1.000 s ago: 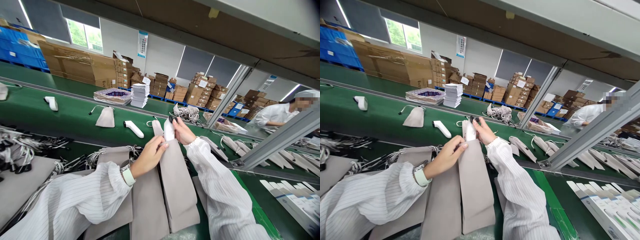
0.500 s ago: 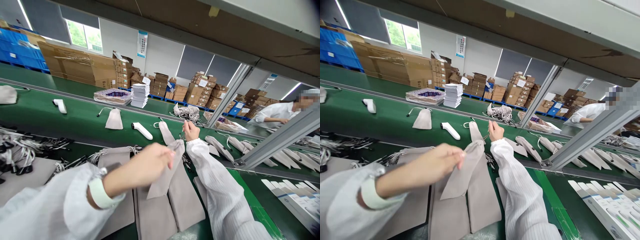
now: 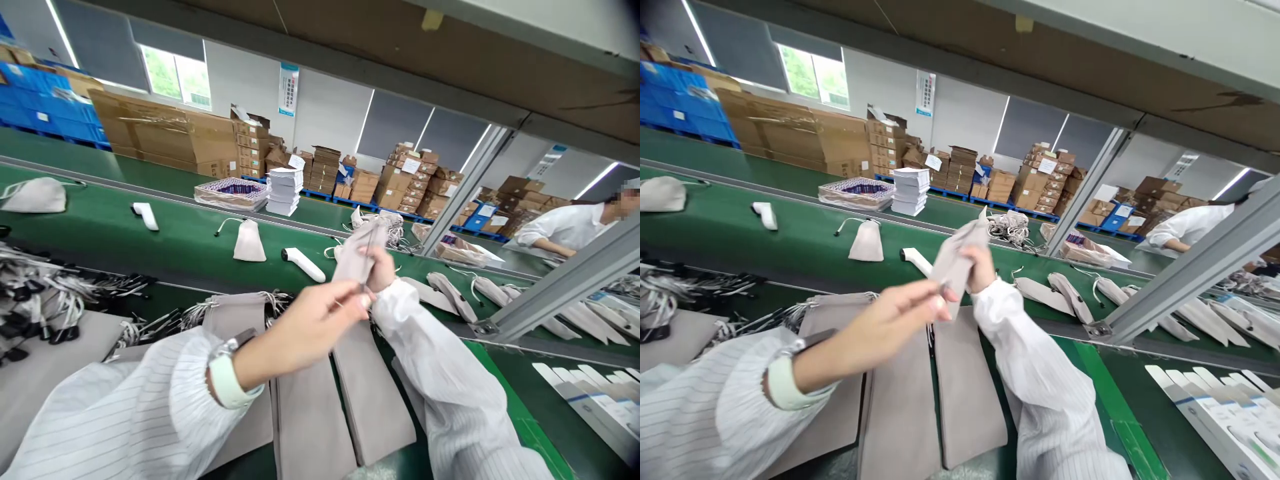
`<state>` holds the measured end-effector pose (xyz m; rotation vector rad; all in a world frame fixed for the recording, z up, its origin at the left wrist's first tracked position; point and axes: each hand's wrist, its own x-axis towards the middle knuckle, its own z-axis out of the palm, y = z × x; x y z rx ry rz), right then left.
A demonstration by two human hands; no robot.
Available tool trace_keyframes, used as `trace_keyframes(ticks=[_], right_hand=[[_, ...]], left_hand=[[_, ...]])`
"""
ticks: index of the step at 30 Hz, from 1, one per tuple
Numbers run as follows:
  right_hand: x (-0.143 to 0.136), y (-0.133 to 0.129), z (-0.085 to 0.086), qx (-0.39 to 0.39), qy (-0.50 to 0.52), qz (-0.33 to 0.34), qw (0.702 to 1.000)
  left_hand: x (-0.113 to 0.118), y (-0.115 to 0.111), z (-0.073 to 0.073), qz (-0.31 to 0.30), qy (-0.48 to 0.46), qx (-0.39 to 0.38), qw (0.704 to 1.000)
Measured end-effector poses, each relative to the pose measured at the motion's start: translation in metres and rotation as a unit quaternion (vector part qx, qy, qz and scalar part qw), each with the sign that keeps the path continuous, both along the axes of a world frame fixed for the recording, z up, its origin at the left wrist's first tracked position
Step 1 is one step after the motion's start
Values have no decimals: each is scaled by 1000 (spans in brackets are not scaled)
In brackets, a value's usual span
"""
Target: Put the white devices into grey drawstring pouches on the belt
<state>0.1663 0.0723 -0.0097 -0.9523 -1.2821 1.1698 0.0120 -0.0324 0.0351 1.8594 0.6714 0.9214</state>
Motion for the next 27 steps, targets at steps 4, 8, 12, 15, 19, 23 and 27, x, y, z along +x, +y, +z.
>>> trace_keyframes(ticks=[4,8,12,15,19,23,27], right_hand=[[73,43,-12,18,-99,-393,914],[102,48,-47,-102,-513,-285,804],[70,42,-66,20,-616,-276,738],[33,42,-68,149,-599,-146,773],[7,48,-83,88,-514,11,853],[15,57,-97,7,-431,-15,902],[22,54,-73,-62,-224,-3,973]], left_hand=[[9,2,-57,-6,243,247,938],[13,8,-95,3,314,293,903],[13,20,-97,60,297,252,919],[13,32,-100,124,282,231,923],[12,40,-104,118,289,218,925],[12,35,-98,116,294,250,915],[13,31,-92,97,307,280,904]])
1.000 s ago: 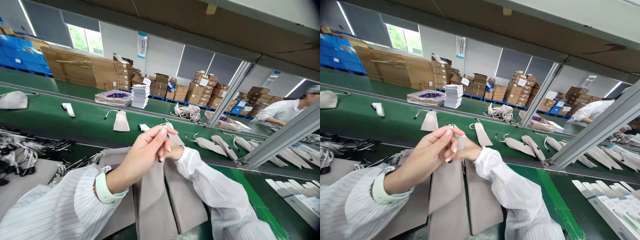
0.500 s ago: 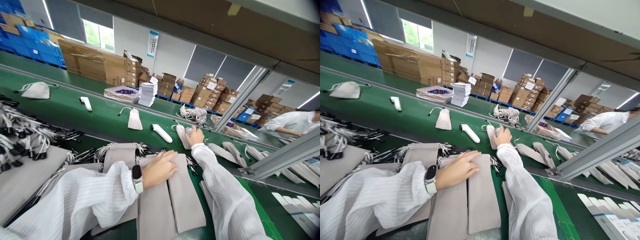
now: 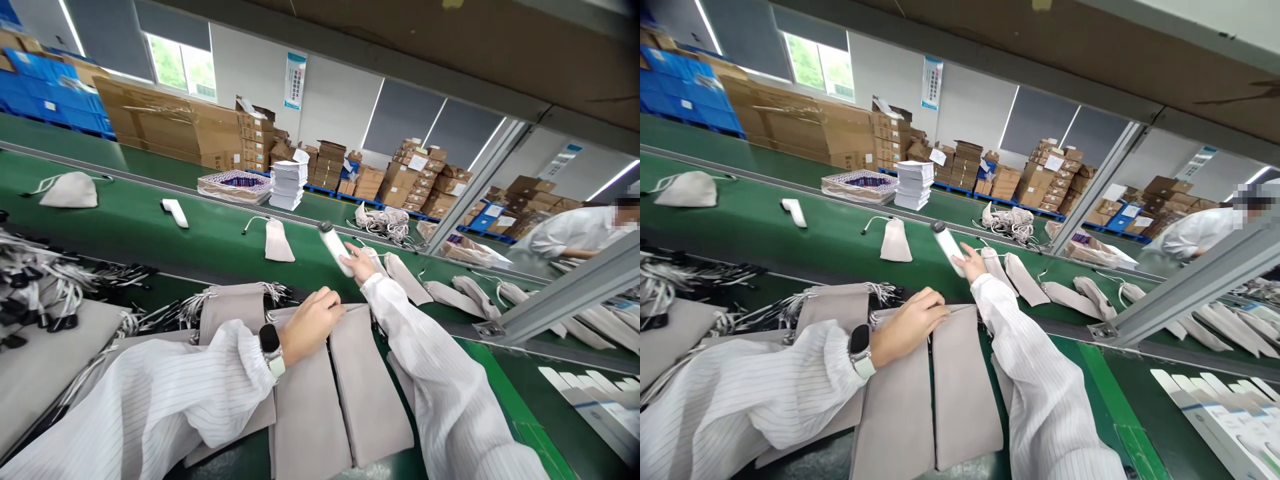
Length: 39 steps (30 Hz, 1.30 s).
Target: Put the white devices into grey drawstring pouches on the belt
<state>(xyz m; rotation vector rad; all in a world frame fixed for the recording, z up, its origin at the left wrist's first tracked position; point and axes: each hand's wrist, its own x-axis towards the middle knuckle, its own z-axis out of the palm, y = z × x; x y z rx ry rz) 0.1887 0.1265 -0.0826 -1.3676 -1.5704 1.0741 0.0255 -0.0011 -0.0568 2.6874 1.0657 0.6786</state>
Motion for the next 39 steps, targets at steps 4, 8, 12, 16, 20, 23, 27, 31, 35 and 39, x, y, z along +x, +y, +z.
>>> trace_keyframes(ticks=[4,8,12,16,20,23,27,31,35,39], right_hand=[[-6,-25,55,-16,300,77,951],[-13,-48,93,28,346,71,935],[-13,-52,99,47,340,58,937],[-11,-49,96,47,319,55,945],[-16,-53,96,1,305,71,950],[-22,-58,94,-70,271,111,954],[-25,-56,87,-74,258,87,959],[-22,-45,84,-29,316,-30,948],[-20,-42,86,-2,326,-58,944],[-26,-49,85,-12,295,10,955]], left_hand=[[0,2,2,-26,-16,-43,999],[0,2,6,8,-110,-131,985],[-1,1,11,45,-203,-164,964],[-3,-2,17,59,-236,-170,955],[-4,-5,23,91,-231,-134,959],[-5,-4,25,70,-269,-123,953],[-7,-1,27,44,-307,-116,944],[-9,2,26,47,-307,-121,943],[-8,1,24,17,-272,-142,952],[-9,3,25,35,-282,-127,950]])
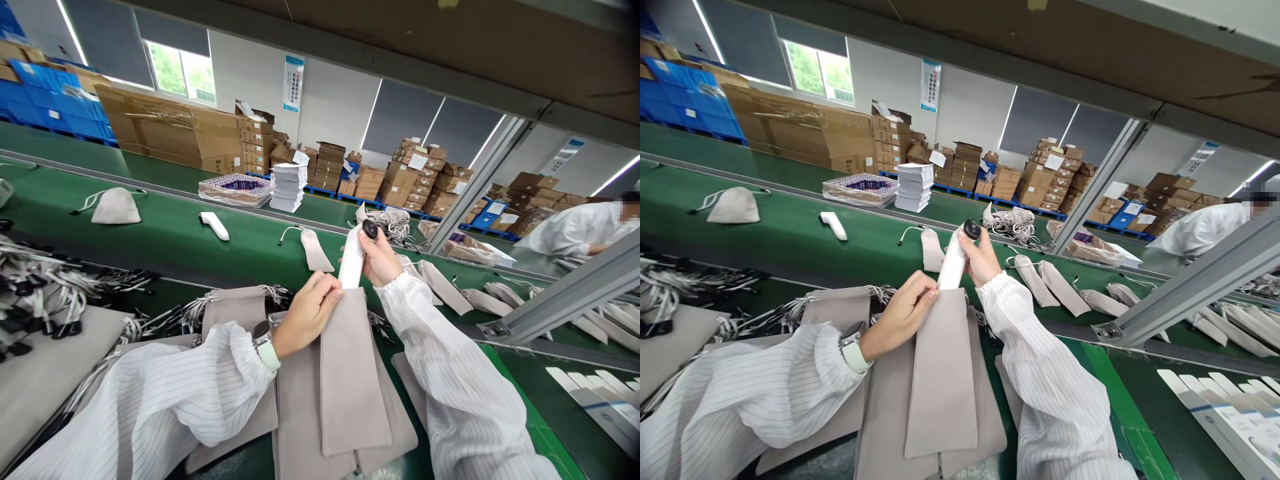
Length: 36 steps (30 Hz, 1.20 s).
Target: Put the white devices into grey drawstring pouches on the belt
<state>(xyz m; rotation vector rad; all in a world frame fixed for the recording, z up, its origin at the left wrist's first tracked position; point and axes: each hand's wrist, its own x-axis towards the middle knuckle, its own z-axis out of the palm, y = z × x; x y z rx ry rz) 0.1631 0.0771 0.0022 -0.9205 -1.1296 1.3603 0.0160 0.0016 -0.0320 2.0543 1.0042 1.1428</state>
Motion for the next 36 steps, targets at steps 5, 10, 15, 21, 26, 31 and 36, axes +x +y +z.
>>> trace_keyframes(ticks=[5,10,15,21,26,31,36], right_hand=[[-13,-14,-4,-60,-209,175,960],[-21,-23,-2,-57,-334,209,917],[-13,-18,-9,204,-454,-12,867],[28,12,-46,383,-605,-200,669],[56,21,-60,293,-588,-276,702],[50,19,-45,235,-441,-183,847],[16,1,-26,-21,-184,295,937]], left_hand=[[-9,11,5,87,-9,22,996],[-14,17,9,127,-3,23,992],[-21,18,22,179,72,-38,980],[-35,11,51,41,219,-189,956],[-25,-27,71,-59,185,-181,964],[-21,-40,86,-68,69,-220,971],[-23,-14,83,-13,-219,-252,942]])
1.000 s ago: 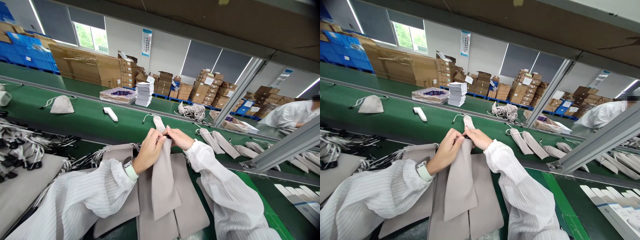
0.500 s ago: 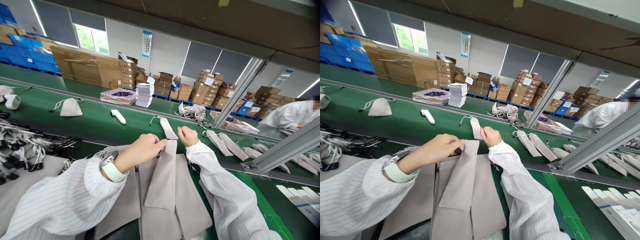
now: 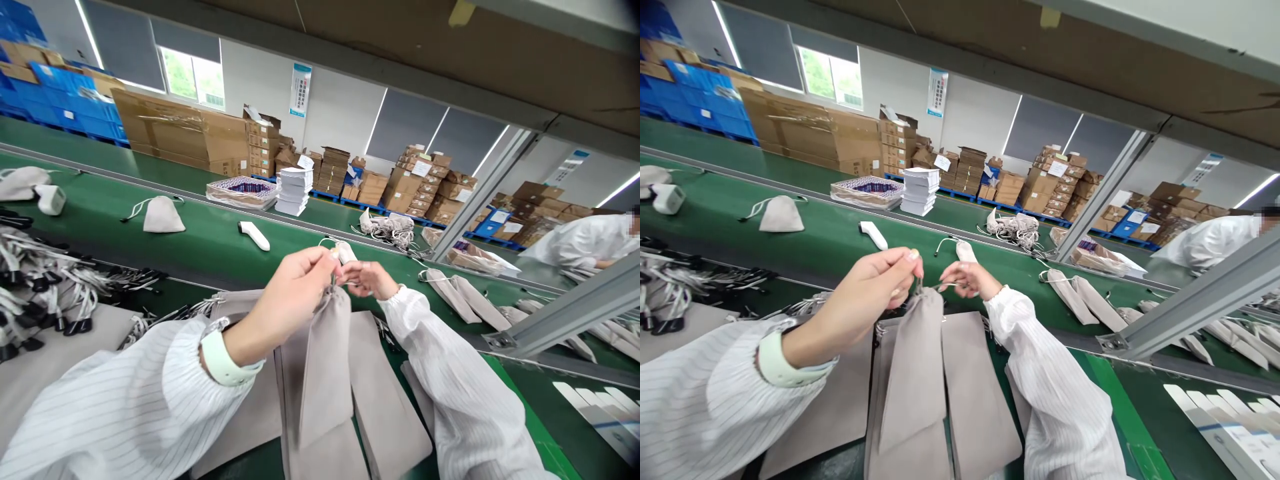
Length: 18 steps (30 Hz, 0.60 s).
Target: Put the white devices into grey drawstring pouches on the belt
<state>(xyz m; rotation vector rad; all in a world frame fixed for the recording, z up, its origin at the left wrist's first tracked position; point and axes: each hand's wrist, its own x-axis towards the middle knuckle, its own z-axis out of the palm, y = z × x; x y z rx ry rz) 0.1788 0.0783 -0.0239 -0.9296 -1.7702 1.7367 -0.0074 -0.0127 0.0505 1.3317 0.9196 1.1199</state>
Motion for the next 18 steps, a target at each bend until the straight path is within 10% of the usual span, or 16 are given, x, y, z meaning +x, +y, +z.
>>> trace_keyframes(ticks=[4,9,14,18], right_hand=[[-41,-37,10,58,70,159,983],[-54,-39,14,209,61,-89,972],[0,4,18,418,-112,-474,767],[43,24,11,401,-498,-458,617]], left_hand=[[-1,5,-3,25,-49,61,997],[1,1,-5,14,29,173,984],[16,7,-50,-78,312,291,901],[24,12,-100,-94,484,318,810]])
